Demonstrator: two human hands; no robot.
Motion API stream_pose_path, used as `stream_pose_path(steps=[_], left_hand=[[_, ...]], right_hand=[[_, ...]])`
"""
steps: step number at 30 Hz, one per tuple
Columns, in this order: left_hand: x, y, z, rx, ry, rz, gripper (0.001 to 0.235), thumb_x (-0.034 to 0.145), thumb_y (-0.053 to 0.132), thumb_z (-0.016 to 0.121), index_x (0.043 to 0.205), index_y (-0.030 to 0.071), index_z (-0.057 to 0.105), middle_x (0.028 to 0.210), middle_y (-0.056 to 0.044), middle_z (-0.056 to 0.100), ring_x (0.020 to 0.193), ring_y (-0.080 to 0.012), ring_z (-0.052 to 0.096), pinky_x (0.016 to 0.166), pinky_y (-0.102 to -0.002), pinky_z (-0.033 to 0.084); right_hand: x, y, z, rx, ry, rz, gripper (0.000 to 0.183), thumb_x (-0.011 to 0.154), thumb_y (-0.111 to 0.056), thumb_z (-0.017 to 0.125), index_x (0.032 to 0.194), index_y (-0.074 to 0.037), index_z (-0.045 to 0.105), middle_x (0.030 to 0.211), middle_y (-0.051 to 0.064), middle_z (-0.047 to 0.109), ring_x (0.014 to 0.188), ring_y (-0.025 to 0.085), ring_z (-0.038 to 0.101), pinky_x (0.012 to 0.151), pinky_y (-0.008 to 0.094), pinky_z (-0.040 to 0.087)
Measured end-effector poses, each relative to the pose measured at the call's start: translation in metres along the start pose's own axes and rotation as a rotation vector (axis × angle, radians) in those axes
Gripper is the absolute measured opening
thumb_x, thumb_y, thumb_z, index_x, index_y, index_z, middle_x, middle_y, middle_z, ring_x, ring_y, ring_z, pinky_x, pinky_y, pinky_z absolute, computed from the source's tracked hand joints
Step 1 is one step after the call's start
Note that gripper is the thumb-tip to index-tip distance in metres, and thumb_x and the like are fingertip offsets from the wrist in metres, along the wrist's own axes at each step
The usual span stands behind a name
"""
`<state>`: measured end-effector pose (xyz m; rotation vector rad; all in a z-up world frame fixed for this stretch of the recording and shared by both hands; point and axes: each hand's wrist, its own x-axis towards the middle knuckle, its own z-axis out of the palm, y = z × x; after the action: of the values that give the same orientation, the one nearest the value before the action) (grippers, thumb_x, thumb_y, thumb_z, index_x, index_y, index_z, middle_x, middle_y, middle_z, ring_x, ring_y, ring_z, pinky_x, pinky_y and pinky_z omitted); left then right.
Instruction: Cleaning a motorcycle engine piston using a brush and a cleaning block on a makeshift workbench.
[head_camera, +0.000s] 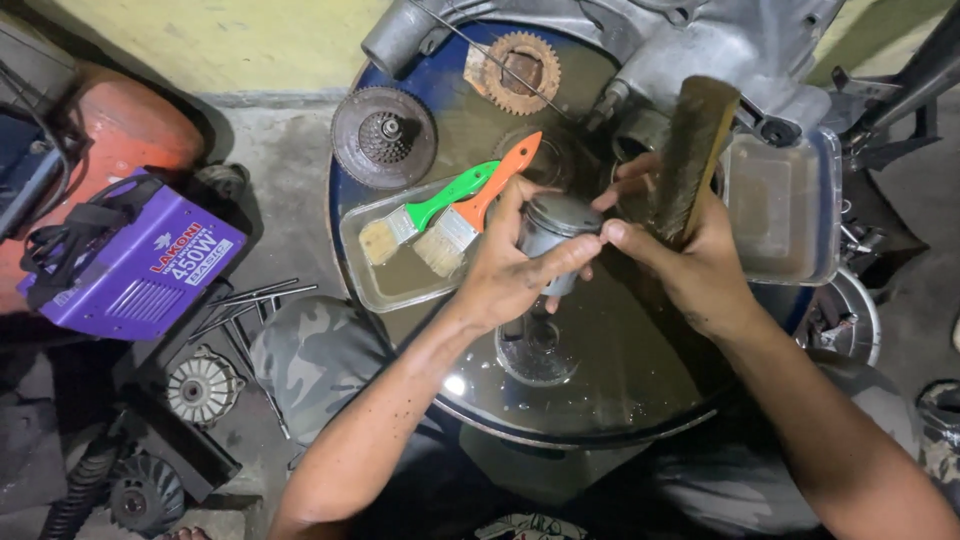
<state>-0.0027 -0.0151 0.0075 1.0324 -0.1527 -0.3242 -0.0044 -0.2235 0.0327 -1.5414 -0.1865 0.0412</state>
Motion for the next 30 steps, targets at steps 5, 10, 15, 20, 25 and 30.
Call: stream_pose_path(steps=[5,10,15,20,25,30], left_hand=[[0.003,0.004,0.006,-0.153,-0.014,-0.049,0.042,0.104,0.034,0.076,0.124,0.007,0.05,0.085,-0.02,0.072,0.062,-0.0254,0.075,0.029,-0.03,0.056],[0.005,-0.004,0.002,-0.231,-0.006,-0.117,0.048,0.113,0.057,0.057,0.12,0.01,0.055,0.083,-0.024,0.07,0.065,-0.0305,0.076,0.027,-0.027,0.051],[0.002,0.003,0.003,-0.237,-0.03,-0.15,0.044,0.114,0.051,0.058,0.124,0.008,0.055,0.084,-0.025,0.068,0.065,-0.0302,0.076,0.027,-0.025,0.049],[0.002,-0.003,-0.006,-0.268,-0.088,-0.143,0.053,0.113,0.053,0.061,0.14,0.009,0.049,0.089,-0.024,0.065,0.068,-0.0303,0.074,0.028,-0.024,0.047],[0.002,-0.006,-0.005,-0.175,-0.113,-0.096,0.057,0.11,0.054,0.064,0.141,0.009,0.048,0.086,-0.024,0.066,0.067,-0.0296,0.075,0.029,-0.023,0.048],[0.0,-0.011,-0.01,-0.125,-0.148,-0.021,0.066,0.108,0.063,0.062,0.145,0.012,0.043,0.09,-0.023,0.066,0.071,-0.0303,0.076,0.028,-0.024,0.047]], right_hand=[[0.001,-0.001,0.007,0.052,0.029,0.034,0.051,0.1,-0.009,0.081,0.143,0.003,0.057,0.116,0.019,0.072,0.091,0.023,0.078,0.06,0.027,0.057],[-0.002,-0.02,0.02,0.039,0.038,0.062,0.054,0.096,-0.005,0.084,0.141,0.007,0.057,0.114,0.022,0.071,0.093,0.026,0.077,0.072,0.033,0.062],[-0.001,-0.023,0.023,0.051,0.032,0.097,0.056,0.095,-0.005,0.085,0.143,0.007,0.057,0.115,0.02,0.069,0.102,0.023,0.073,0.083,0.036,0.065],[0.0,-0.016,0.018,0.051,0.018,0.099,0.057,0.093,-0.007,0.086,0.141,0.007,0.059,0.115,0.018,0.069,0.101,0.022,0.073,0.082,0.035,0.066],[-0.004,-0.006,0.01,0.057,-0.008,0.088,0.061,0.091,-0.009,0.087,0.142,0.005,0.057,0.117,0.022,0.068,0.1,0.027,0.075,0.079,0.04,0.067],[-0.006,0.004,0.011,0.134,-0.004,0.102,0.066,0.088,-0.008,0.088,0.143,0.01,0.058,0.125,0.023,0.065,0.107,0.029,0.071,0.08,0.048,0.069]])
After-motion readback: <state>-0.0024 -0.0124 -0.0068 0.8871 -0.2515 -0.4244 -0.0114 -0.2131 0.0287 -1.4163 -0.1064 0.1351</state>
